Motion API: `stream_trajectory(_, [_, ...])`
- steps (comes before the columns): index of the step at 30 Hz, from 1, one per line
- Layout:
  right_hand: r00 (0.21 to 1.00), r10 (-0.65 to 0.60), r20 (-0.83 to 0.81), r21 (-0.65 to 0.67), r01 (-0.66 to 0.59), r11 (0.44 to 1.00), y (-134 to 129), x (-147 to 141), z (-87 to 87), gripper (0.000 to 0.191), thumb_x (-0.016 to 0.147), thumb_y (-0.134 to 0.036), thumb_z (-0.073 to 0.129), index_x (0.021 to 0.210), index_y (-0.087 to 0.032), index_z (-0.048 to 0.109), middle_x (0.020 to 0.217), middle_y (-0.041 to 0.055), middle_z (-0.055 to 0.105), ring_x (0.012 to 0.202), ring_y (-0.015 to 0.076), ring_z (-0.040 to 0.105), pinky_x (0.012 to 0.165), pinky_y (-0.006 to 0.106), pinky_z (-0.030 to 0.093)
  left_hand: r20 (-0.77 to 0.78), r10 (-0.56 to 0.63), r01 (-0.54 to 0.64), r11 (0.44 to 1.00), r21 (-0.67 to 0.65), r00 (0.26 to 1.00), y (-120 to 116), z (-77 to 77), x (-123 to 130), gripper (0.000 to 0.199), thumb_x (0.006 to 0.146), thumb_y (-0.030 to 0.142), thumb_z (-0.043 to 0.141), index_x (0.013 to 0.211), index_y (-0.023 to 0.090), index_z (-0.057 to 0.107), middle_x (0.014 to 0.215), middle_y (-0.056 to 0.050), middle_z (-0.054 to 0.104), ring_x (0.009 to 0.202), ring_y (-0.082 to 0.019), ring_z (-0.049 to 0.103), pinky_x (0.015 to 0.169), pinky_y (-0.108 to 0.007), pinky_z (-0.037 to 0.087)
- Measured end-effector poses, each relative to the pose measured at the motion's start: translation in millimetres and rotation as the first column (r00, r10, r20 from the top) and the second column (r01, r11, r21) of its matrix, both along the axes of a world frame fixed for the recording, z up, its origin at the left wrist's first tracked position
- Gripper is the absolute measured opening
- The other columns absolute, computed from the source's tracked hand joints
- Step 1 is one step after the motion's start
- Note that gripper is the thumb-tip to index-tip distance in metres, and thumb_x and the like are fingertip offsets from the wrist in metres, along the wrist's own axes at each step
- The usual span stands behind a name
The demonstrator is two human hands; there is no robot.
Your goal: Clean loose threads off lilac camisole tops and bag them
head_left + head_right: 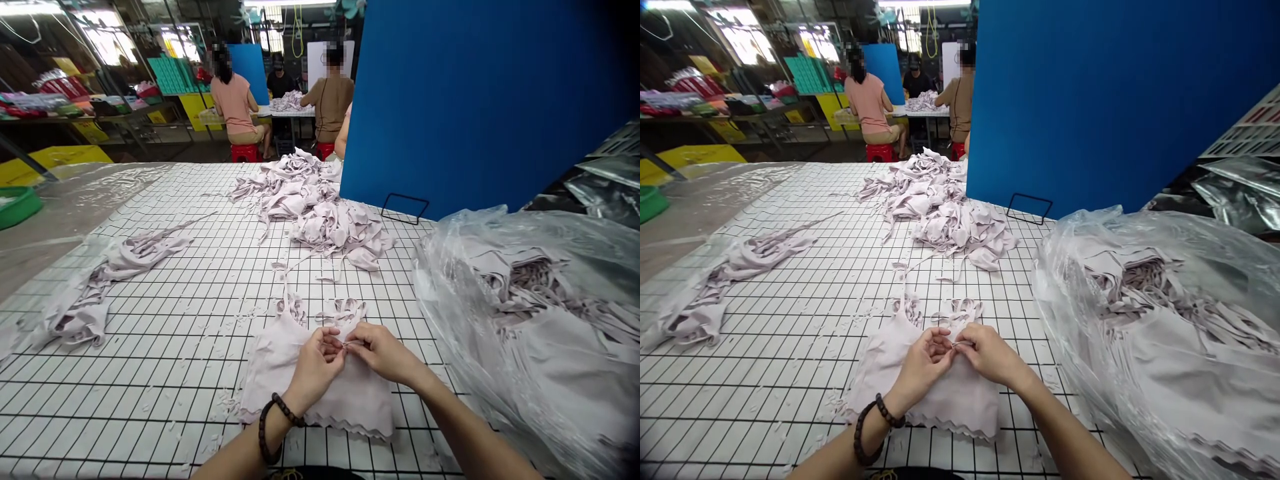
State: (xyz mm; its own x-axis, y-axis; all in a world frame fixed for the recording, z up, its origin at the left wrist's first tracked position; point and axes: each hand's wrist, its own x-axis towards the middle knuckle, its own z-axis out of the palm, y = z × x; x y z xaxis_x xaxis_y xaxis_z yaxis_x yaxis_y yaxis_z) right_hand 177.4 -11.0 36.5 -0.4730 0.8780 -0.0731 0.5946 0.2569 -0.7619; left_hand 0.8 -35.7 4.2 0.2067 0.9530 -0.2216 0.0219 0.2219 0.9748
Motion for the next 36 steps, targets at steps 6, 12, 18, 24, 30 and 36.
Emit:
stream_trajectory(6, [0.995,-0.002,0.105,0.099,-0.009,0.995,-5,-2,-1.0,0.017,0.087,-0.018,0.048,0.079,-0.019,0.064,0.078,0.0029,0.062,0.075,0.0164,0.057,0.068,0.027,0.044,-0.097,-0.004,0.013,0.996,0.092,0.995,-5,6.4,3,0.033,0.078,0.029,0.063,0.107,0.018,0.052,0.089,-0.005,0.064,0.077,-0.015,0.063,0.074,-0.029,0.052])
stream_trajectory(12, [0.994,0.020,0.104,0.094,-0.030,0.995,-8,-3,3.6,0.017,0.087,-0.020,0.047,0.081,-0.020,0.063,0.079,0.0025,0.064,0.075,0.0164,0.058,0.068,0.027,0.044,-0.121,-0.020,0.033,0.994,0.105,0.992,-3,6.3,2,0.028,0.081,0.028,0.058,0.107,0.019,0.052,0.085,-0.004,0.064,0.076,-0.015,0.063,0.072,-0.029,0.051])
stream_trajectory(18, [1.000,-0.008,-0.012,-0.038,0.007,0.999,2,3,2.9,0.016,0.085,-0.024,0.051,0.083,-0.021,0.067,0.083,0.0020,0.068,0.079,0.0171,0.061,0.071,0.028,0.045,-0.394,0.006,0.118,0.950,0.289,0.919,-5,7.8,-2,0.028,0.084,0.026,0.054,0.113,0.023,0.052,0.089,-0.003,0.063,0.090,-0.019,0.056,0.082,-0.034,0.044])
stream_trajectory(24, [0.991,-0.134,-0.006,-0.092,0.133,0.987,9,-1,-3.2,0.017,0.081,-0.027,0.053,0.076,-0.019,0.067,0.081,0.0029,0.069,0.076,0.0177,0.061,0.067,0.027,0.044,-0.775,0.181,0.205,0.906,0.371,0.605,-11,1.0,-4,0.023,0.078,0.034,0.063,0.098,0.023,0.060,0.099,-0.004,0.055,0.095,-0.024,0.046,0.082,-0.039,0.037])
stream_trajectory(30, [0.996,-0.085,0.025,-0.058,0.086,0.995,3,-15,-8.8,0.017,0.079,-0.022,0.052,0.074,-0.020,0.068,0.077,0.0025,0.070,0.074,0.0172,0.062,0.070,0.027,0.044,-0.791,0.154,0.230,0.908,0.350,0.593,-9,-2.9,-6,0.017,0.080,0.037,0.062,0.090,0.023,0.062,0.096,-0.004,0.053,0.093,-0.022,0.045,0.080,-0.037,0.035])
stream_trajectory(36, [0.994,-0.031,0.102,-0.001,0.031,1.000,2,-16,-11.3,0.015,0.079,-0.021,0.052,0.075,-0.020,0.067,0.078,0.0018,0.069,0.075,0.0168,0.061,0.068,0.026,0.043,-0.773,0.152,0.215,0.912,0.350,0.616,-7,-6.0,-6,0.014,0.078,0.035,0.065,0.086,0.023,0.064,0.096,-0.004,0.055,0.093,-0.022,0.045,0.080,-0.037,0.035])
